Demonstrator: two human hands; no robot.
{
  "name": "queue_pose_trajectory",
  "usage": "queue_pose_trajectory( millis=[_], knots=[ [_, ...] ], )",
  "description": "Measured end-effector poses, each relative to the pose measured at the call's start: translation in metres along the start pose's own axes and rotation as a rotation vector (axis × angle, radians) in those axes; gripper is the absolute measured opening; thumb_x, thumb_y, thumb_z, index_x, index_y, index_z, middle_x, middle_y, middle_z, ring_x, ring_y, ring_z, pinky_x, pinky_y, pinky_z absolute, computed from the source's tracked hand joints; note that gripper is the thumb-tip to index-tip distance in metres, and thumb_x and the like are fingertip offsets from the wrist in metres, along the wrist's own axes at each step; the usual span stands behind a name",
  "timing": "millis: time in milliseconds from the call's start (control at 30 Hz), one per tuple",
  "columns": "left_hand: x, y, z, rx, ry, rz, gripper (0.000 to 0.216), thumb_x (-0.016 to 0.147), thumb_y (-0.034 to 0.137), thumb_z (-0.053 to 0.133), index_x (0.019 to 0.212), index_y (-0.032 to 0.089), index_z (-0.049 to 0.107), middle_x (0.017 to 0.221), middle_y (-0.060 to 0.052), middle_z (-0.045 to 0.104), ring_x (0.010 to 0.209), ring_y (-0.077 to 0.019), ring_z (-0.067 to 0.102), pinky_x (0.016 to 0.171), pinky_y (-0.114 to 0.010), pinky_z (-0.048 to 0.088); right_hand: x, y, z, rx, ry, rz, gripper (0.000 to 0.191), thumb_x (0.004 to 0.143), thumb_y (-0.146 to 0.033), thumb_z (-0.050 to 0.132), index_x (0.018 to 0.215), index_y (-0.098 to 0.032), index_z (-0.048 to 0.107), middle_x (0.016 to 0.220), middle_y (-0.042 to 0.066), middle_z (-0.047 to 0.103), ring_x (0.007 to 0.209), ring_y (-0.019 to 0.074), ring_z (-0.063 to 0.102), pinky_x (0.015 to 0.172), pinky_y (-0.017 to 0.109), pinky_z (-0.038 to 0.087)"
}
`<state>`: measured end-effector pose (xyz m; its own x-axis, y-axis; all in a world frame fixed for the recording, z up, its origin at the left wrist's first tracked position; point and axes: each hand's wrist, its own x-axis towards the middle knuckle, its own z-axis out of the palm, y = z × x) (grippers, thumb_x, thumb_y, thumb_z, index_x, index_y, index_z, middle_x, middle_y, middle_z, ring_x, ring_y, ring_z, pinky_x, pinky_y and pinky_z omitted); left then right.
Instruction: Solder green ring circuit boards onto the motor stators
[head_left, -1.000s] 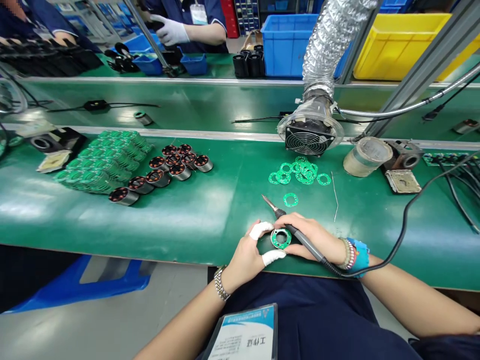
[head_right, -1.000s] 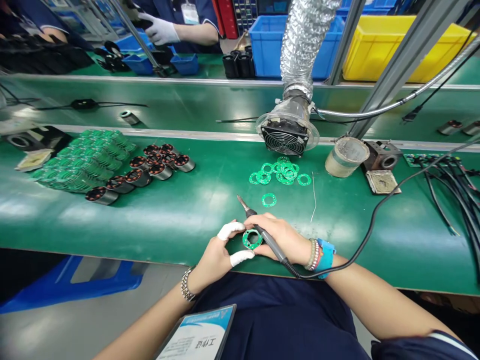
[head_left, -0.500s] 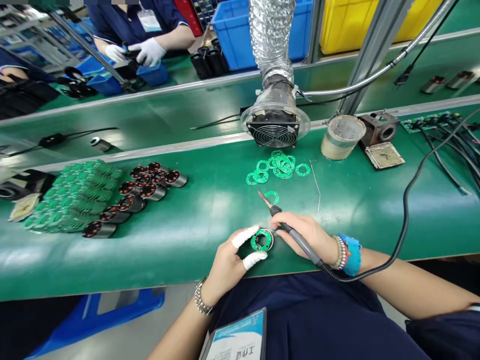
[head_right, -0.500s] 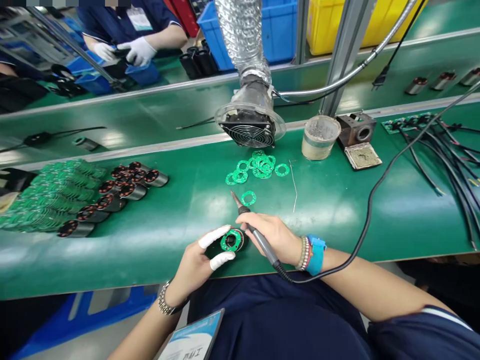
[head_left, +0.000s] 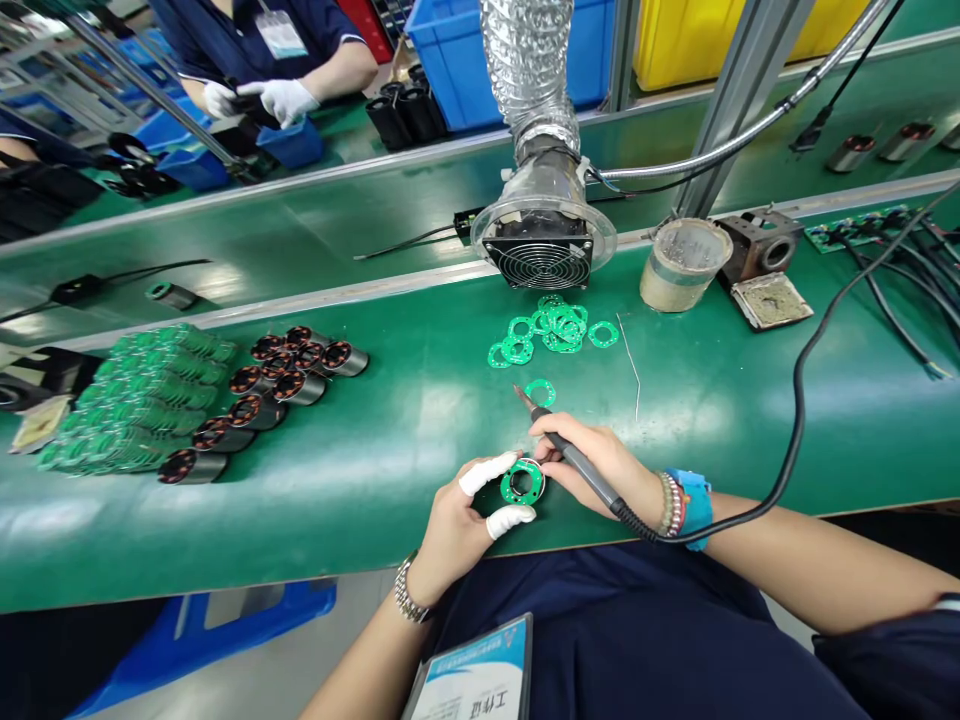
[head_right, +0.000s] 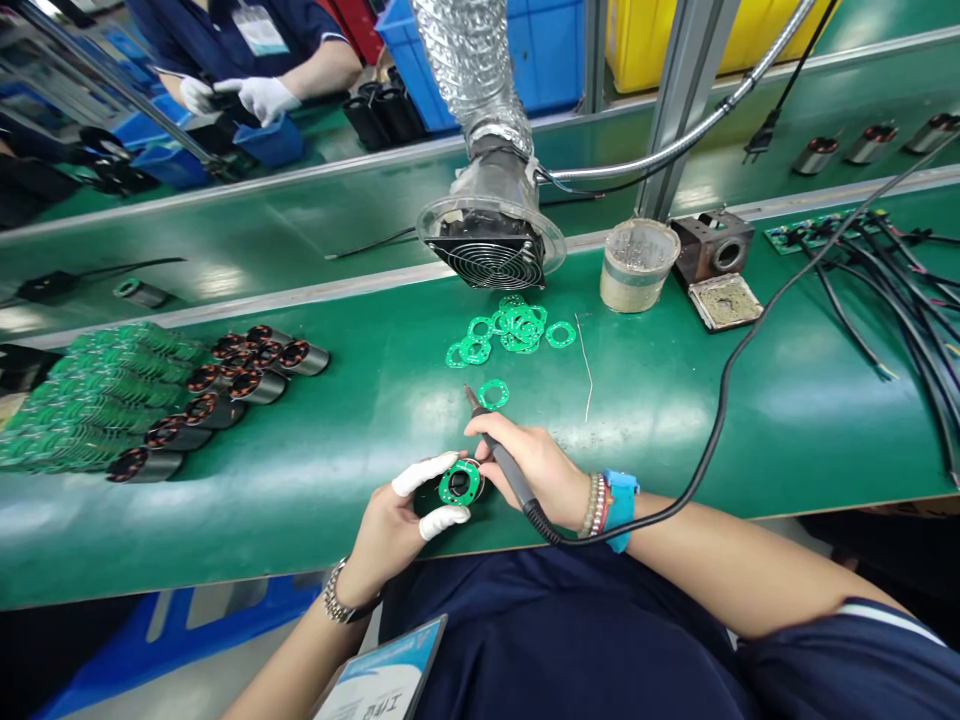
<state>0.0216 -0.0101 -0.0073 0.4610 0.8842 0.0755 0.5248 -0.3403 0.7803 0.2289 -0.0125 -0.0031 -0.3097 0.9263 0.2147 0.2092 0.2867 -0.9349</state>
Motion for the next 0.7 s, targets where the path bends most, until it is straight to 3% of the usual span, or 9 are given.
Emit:
queue_pose_trajectory(
  millis=[367, 700],
  knots=[
    [0.0, -0.003, 0.002, -0.047, 0.004, 0.016, 0.05, 0.068, 0.034, 0.073, 0.113, 0.022, 0.054, 0.111, -0.009, 0.063, 0.099, -0.0223, 0.062, 0.086, -0.037, 0.051, 0.01, -0.004, 0.007, 0.002, 0.033, 0.084, 0.038, 0.075, -0.008, 0.048, 0.11, -0.022, 0.044, 0.084, -0.002, 0.056, 0.067, 0.0093, 0.059, 0.065, 0.021, 0.051],
    [0.001, -0.001, 0.005, -0.06, 0.045, 0.022, 0.051, 0.066, 0.036, 0.074, 0.111, 0.02, 0.056, 0.105, -0.009, 0.065, 0.093, -0.0217, 0.064, 0.083, -0.036, 0.052, -0.005, -0.008, -0.002, -0.294, -0.046, -0.161, 0.027, 0.083, -0.008, 0.045, 0.108, -0.018, 0.049, 0.095, 0.006, 0.061, 0.083, 0.0156, 0.057, 0.075, 0.029, 0.05]
  ],
)
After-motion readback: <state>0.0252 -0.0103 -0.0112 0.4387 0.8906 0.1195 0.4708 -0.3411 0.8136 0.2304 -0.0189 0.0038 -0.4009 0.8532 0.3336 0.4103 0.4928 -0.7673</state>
